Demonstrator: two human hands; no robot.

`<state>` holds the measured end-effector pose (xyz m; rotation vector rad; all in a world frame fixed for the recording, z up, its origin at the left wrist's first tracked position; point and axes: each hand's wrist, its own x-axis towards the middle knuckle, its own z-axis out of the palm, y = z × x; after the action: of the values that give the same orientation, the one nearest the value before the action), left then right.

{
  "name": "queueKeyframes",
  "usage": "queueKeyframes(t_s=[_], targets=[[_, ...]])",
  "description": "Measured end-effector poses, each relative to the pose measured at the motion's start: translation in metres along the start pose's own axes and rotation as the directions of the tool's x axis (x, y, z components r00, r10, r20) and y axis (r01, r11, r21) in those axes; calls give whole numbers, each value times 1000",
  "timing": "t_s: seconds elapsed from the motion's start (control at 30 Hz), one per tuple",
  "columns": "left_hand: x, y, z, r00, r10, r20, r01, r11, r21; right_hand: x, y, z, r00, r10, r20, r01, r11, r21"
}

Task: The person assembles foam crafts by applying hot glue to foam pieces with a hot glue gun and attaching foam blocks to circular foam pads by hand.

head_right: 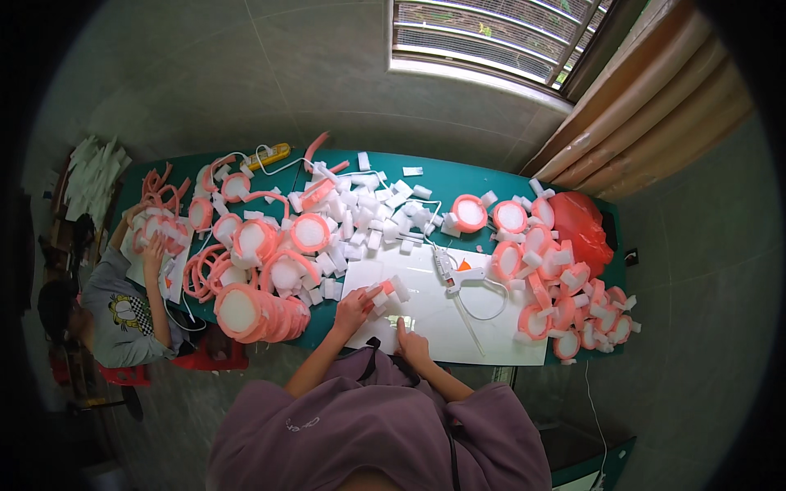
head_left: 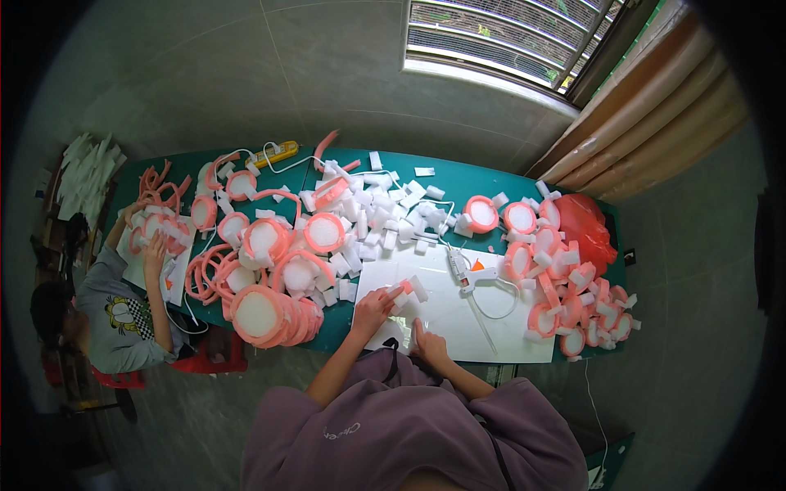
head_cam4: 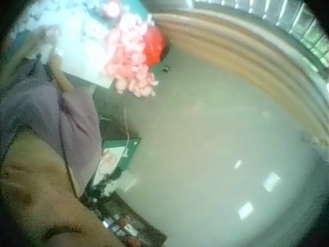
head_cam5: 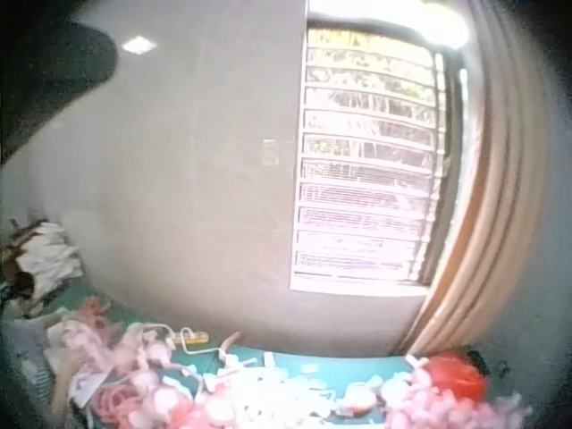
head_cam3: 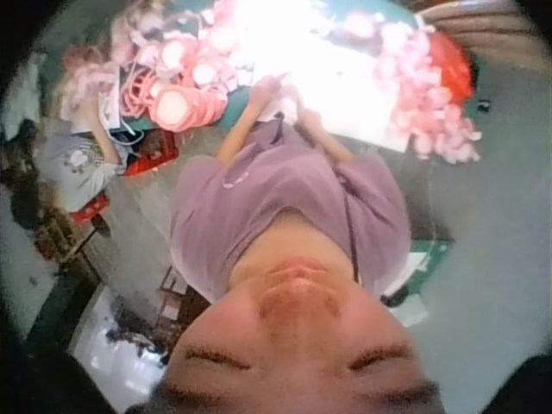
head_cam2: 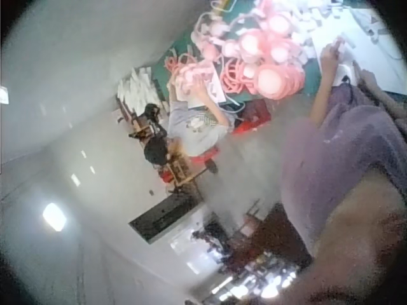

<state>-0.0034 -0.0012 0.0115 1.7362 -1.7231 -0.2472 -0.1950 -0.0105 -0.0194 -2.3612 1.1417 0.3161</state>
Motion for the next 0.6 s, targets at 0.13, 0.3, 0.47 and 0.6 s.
queueKeyframes(t_s=[0.13, 0.3, 0.47, 0.6], targets=[[2, -1, 0, 999, 2, 40, -3, 999, 34, 8, 1, 12, 995, 84, 54, -82, 996, -31], [3, 3, 3, 1000, -4, 4, 3, 1000, 22, 29, -4, 36, 995, 87, 39, -84, 992, -93], [1, 3, 4, 999, -37, 6, 37, 999, 17, 33, -11, 30, 994, 89, 57, -80, 986, -148], [0, 1, 3, 998, -57, 0, 57, 998, 19, 30, -13, 23, 996, 66, 53, -54, 976, -211]])
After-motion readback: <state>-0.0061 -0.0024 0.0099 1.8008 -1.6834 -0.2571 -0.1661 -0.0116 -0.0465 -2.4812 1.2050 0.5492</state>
